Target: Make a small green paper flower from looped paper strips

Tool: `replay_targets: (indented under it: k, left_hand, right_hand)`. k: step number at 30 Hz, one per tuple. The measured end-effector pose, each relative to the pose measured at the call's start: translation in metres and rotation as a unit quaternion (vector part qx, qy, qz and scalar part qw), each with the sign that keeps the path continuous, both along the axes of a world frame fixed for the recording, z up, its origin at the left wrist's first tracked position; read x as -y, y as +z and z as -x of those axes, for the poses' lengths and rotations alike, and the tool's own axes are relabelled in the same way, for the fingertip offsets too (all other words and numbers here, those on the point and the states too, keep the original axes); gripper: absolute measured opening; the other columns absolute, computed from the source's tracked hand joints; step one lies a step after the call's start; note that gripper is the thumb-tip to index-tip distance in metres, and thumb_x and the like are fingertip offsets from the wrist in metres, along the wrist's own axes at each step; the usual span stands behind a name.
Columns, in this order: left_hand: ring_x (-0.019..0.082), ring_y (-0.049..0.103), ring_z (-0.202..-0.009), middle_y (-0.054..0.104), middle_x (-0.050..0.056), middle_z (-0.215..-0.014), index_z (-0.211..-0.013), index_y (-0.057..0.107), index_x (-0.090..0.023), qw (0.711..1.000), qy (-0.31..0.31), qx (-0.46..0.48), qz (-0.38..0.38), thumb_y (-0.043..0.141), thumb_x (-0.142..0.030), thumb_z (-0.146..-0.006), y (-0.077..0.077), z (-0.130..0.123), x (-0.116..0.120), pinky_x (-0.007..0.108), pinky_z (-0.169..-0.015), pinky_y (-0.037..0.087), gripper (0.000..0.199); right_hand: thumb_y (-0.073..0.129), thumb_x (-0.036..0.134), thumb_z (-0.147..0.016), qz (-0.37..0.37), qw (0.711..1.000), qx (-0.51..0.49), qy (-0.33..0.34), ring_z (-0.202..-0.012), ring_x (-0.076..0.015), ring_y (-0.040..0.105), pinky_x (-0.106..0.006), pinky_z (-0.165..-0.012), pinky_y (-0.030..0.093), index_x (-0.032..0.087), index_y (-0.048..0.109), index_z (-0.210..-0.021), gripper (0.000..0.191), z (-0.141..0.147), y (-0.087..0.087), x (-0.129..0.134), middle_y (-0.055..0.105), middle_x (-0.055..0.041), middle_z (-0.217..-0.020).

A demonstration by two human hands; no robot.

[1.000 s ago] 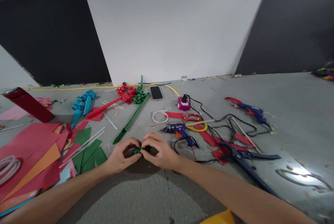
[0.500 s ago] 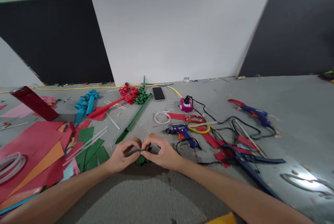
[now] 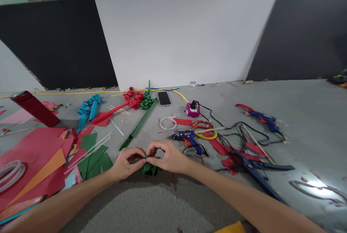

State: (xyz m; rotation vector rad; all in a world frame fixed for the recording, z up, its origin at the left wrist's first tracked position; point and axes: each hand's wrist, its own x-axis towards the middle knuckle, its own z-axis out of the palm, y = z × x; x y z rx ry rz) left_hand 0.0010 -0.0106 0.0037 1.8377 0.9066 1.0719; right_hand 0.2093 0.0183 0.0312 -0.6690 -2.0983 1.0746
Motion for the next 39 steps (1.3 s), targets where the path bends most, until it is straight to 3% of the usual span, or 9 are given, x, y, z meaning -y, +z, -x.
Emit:
replay_targets:
  k: [12,22,30,39]
  left_hand:
    - [0.012,0.062,-0.059,0.071,0.006,-0.068,-0.076,0.070,-0.013,0.999,0.018,0.002,0.046,0.068,-0.038,-0.084,-0.003,-0.001,-0.001,0.022,-0.057,0.050,0.027]
    - [0.011,0.059,-0.055,0.069,0.005,-0.064,-0.071,0.069,-0.013,0.998,0.036,0.010,0.058,0.069,-0.040,-0.083,-0.010,-0.001,-0.005,0.020,-0.052,0.045,0.030]
    - [0.012,0.060,-0.057,0.070,0.005,-0.066,-0.074,0.071,-0.013,0.997,0.047,-0.010,0.055,0.069,-0.038,-0.083,-0.009,0.000,-0.007,0.022,-0.054,0.046,0.027]
    - [0.012,0.059,-0.057,0.070,0.004,-0.065,-0.071,0.070,-0.013,0.997,0.054,-0.021,0.055,0.068,-0.031,-0.081,-0.008,-0.001,-0.006,0.021,-0.054,0.045,0.020]
  right_hand:
    - [0.072,0.030,-0.080,0.084,0.996,-0.002,-0.007,-0.068,-0.0137,0.059,-0.024,-0.064,0.047,0.016,0.067,-0.078,0.015,0.001,-0.004,-0.005,0.065,-0.0005,-0.072]
    - [0.070,0.022,-0.079,0.039,0.998,0.019,-0.050,-0.065,-0.0138,0.059,-0.025,-0.063,0.047,0.017,0.067,-0.072,0.009,0.003,-0.005,-0.002,0.066,-0.0004,-0.068]
    - [0.069,0.022,-0.079,0.106,0.994,0.027,0.004,-0.070,-0.0142,0.061,-0.025,-0.067,0.048,0.015,0.068,-0.082,0.007,-0.002,-0.011,-0.013,0.070,-0.0020,-0.077]
    - [0.069,0.019,-0.077,0.090,0.993,0.055,-0.043,-0.066,-0.0144,0.061,-0.024,-0.063,0.047,0.015,0.069,-0.076,0.004,0.001,-0.009,-0.009,0.069,-0.0015,-0.071]
